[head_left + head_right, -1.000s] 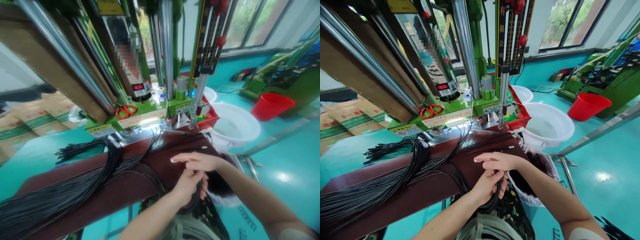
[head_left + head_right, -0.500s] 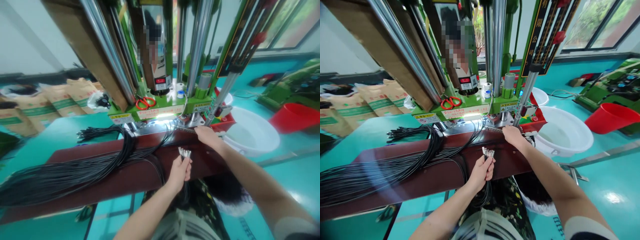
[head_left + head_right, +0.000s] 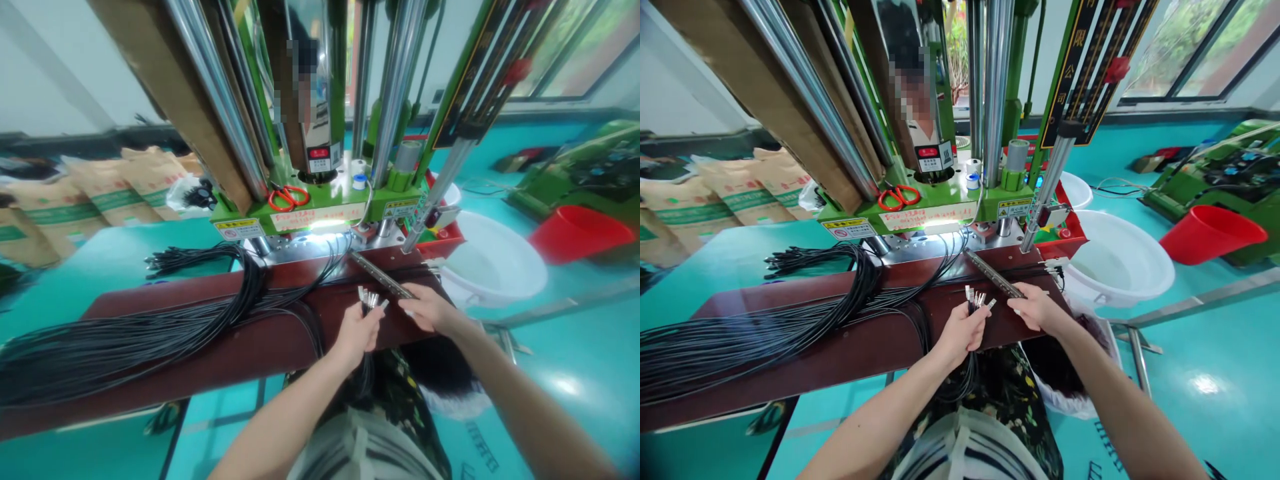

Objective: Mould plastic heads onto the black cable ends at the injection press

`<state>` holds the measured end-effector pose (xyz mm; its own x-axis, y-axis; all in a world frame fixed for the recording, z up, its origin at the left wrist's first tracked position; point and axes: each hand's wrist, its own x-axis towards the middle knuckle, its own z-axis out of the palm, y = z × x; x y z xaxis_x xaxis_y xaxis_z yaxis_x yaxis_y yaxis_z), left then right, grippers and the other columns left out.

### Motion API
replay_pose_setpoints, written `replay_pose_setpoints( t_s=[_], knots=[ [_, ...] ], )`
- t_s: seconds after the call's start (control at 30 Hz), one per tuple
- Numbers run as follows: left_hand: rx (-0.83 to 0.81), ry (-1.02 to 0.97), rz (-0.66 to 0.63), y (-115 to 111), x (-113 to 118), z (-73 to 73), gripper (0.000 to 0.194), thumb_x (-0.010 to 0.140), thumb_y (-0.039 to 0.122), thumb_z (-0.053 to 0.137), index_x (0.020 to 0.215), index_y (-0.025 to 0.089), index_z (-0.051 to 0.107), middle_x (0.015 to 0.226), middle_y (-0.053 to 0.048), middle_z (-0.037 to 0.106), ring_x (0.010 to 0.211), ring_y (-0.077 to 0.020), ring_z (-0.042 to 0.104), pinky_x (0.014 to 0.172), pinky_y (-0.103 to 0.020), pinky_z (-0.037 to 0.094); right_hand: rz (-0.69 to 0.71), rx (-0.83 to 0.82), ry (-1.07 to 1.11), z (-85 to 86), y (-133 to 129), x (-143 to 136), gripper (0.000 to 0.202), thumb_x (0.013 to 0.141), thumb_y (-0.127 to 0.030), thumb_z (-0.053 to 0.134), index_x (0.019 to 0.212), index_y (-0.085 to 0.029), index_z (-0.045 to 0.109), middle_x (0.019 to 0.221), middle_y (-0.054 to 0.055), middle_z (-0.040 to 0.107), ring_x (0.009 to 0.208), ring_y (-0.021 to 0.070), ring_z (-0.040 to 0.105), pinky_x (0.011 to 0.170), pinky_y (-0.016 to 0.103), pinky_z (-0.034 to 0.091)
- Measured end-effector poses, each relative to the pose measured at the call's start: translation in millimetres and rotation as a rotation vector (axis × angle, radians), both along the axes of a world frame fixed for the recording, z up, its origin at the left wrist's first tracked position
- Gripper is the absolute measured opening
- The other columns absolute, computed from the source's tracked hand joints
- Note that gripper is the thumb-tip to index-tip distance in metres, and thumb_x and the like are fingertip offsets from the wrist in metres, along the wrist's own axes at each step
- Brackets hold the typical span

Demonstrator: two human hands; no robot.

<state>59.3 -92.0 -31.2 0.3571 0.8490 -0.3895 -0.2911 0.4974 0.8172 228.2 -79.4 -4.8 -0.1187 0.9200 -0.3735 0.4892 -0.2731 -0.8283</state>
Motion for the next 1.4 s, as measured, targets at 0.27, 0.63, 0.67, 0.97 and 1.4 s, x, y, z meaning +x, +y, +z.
replay_pose_setpoints(
  t_s=[0.27, 0.63, 0.67, 0.97, 1.4],
  knots=[
    [-0.018, 0.039, -0.141, 8.7, 25.5, 3.5, 0.031, 0.062, 0.040, 0.067, 0.067, 0.016, 0.049, 0.038, 0.010, 0.035, 0.028, -0.0015, 0.023, 0.028, -0.016, 0.015, -0.446, 0.026, 0.735, -22.2, -31.0, -14.9, 0.028, 0.079, -0.046, 0.052, 0.092, -0.021, 0.052, 0.047, -0.010, 0.043, 0.026, 0.0015, 0.021, 0.025, 0.014, 0.019],
    [-0.014, 0.073, -0.140, 9.1, 23.4, -0.5, 0.028, 0.064, 0.035, 0.068, 0.065, 0.015, 0.049, 0.037, 0.010, 0.032, 0.027, -0.0015, 0.022, 0.028, -0.016, 0.013, -0.445, 0.114, 0.556, -21.6, -36.4, -20.2, 0.047, 0.079, -0.047, 0.054, 0.116, -0.019, 0.052, 0.051, -0.007, 0.043, 0.031, 0.0028, 0.029, 0.028, 0.015, 0.022],
    [-0.002, 0.075, -0.136, 8.6, 23.0, -1.2, 0.029, 0.064, 0.037, 0.068, 0.066, 0.015, 0.049, 0.037, 0.011, 0.032, 0.027, -0.0017, 0.022, 0.028, -0.016, 0.013, -0.446, 0.118, 0.530, -20.8, -37.1, -21.7, 0.049, 0.078, -0.048, 0.054, 0.117, -0.019, 0.052, 0.051, -0.007, 0.042, 0.033, 0.0030, 0.030, 0.029, 0.015, 0.022],
    [0.059, -0.083, 0.113, 14.6, 14.4, 2.3, 0.032, 0.074, 0.047, 0.057, 0.074, 0.019, 0.042, 0.044, 0.010, 0.032, 0.035, -0.0037, 0.029, 0.034, -0.016, 0.024, -0.599, 0.021, 0.648, -18.6, -37.2, -21.5, 0.053, 0.073, -0.047, 0.060, 0.119, -0.023, 0.051, 0.058, -0.004, 0.048, 0.037, 0.0025, 0.029, 0.033, 0.014, 0.019],
    [-0.057, -0.010, -0.088, 13.4, 18.2, 4.2, 0.037, 0.063, 0.042, 0.069, 0.067, 0.018, 0.040, 0.041, 0.011, 0.030, 0.033, -0.0010, 0.021, 0.032, -0.015, 0.013, -0.504, -0.049, 0.667, -27.3, -36.6, -10.3, 0.048, 0.074, -0.046, 0.062, 0.117, -0.027, 0.054, 0.058, -0.004, 0.049, 0.037, 0.0028, 0.032, 0.033, 0.015, 0.022]
  ],
)
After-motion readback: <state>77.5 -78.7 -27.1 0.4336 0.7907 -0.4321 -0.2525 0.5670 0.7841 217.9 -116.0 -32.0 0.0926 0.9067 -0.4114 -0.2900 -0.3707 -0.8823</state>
